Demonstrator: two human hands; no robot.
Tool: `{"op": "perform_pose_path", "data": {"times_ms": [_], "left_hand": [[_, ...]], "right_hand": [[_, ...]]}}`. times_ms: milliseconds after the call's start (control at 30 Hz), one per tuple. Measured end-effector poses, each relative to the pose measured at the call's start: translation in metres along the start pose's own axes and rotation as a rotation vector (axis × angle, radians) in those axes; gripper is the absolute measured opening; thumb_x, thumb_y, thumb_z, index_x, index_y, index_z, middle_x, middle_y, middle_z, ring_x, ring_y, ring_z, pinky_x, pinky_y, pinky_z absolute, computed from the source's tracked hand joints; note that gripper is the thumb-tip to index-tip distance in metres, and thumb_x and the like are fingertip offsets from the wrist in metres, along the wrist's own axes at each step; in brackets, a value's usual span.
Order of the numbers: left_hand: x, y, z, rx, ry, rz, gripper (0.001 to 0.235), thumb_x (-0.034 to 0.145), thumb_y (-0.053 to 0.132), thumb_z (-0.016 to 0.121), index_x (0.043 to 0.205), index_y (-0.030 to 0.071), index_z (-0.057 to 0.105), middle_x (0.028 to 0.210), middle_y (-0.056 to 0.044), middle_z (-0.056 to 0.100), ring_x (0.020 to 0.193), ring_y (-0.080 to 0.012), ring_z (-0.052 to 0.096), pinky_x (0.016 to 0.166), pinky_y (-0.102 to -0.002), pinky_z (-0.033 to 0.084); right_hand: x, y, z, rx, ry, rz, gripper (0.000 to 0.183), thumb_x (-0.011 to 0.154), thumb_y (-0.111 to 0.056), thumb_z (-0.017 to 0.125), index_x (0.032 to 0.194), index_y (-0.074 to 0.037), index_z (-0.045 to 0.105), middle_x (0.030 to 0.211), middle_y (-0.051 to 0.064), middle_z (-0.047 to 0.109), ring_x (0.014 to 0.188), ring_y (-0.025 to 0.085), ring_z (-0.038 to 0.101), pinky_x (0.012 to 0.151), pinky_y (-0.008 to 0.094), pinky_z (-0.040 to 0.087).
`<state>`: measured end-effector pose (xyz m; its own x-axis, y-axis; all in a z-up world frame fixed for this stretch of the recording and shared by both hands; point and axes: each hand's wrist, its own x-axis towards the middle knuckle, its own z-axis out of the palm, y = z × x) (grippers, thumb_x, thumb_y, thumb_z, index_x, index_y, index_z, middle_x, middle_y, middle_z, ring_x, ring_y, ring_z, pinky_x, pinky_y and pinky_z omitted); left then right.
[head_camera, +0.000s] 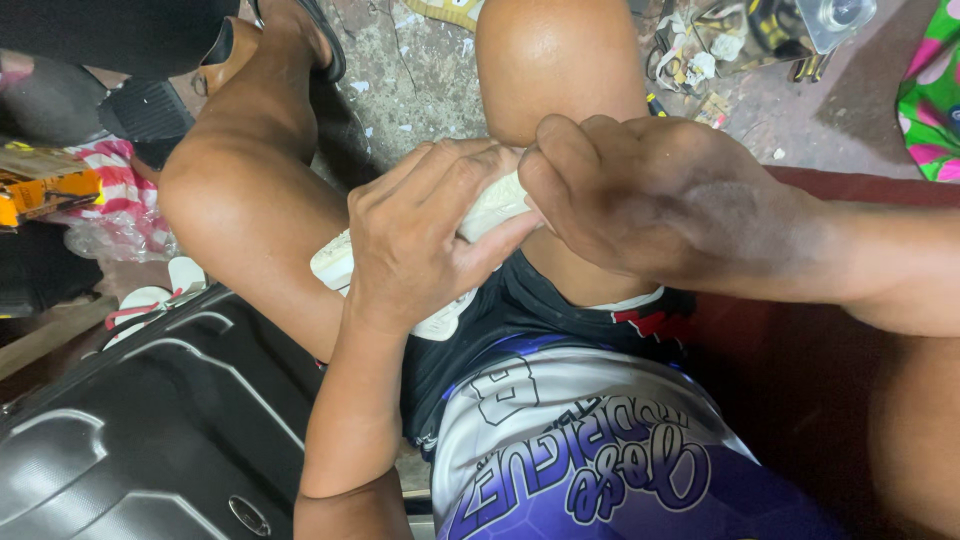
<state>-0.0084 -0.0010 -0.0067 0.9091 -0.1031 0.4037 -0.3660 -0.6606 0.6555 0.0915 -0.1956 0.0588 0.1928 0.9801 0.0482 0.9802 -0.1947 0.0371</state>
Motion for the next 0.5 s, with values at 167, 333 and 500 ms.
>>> {"op": "perform_pose_path", "data": {"times_ms": [167, 333, 500], "left_hand": [[0.001, 0.0, -0.001, -0.018, 0.007, 0.033, 0.033, 0.095, 0.025, 0.087, 0.113, 0.005, 0.069, 0.114, -0.005, 0.072, 0.096, -0.0218, 0.071, 0.076, -0.03, 0.057], [0.002, 0.001, -0.002, 0.02, -0.001, 0.047, 0.03, 0.095, 0.027, 0.085, 0.11, 0.006, 0.071, 0.11, -0.004, 0.07, 0.091, -0.0205, 0.069, 0.077, -0.033, 0.056], [0.002, 0.002, -0.002, 0.024, -0.002, 0.034, 0.028, 0.097, 0.029, 0.084, 0.109, 0.006, 0.071, 0.109, -0.003, 0.07, 0.091, -0.0199, 0.069, 0.074, -0.031, 0.055]], "right_hand": [[-0.001, 0.002, 0.003, 0.051, 0.089, 0.009, 0.022, 0.086, -0.019, 0.068, 0.08, -0.008, 0.051, 0.077, 0.004, 0.044, 0.065, 0.013, 0.058, 0.053, 0.028, 0.048], [-0.002, 0.007, 0.006, 0.065, 0.039, -0.011, 0.019, 0.087, -0.017, 0.07, 0.083, -0.008, 0.053, 0.08, 0.004, 0.045, 0.071, 0.014, 0.058, 0.058, 0.029, 0.05], [-0.005, 0.011, 0.012, 0.094, 0.048, -0.01, 0.018, 0.087, -0.017, 0.071, 0.086, -0.009, 0.055, 0.081, 0.003, 0.046, 0.072, 0.014, 0.059, 0.061, 0.029, 0.051]]}}
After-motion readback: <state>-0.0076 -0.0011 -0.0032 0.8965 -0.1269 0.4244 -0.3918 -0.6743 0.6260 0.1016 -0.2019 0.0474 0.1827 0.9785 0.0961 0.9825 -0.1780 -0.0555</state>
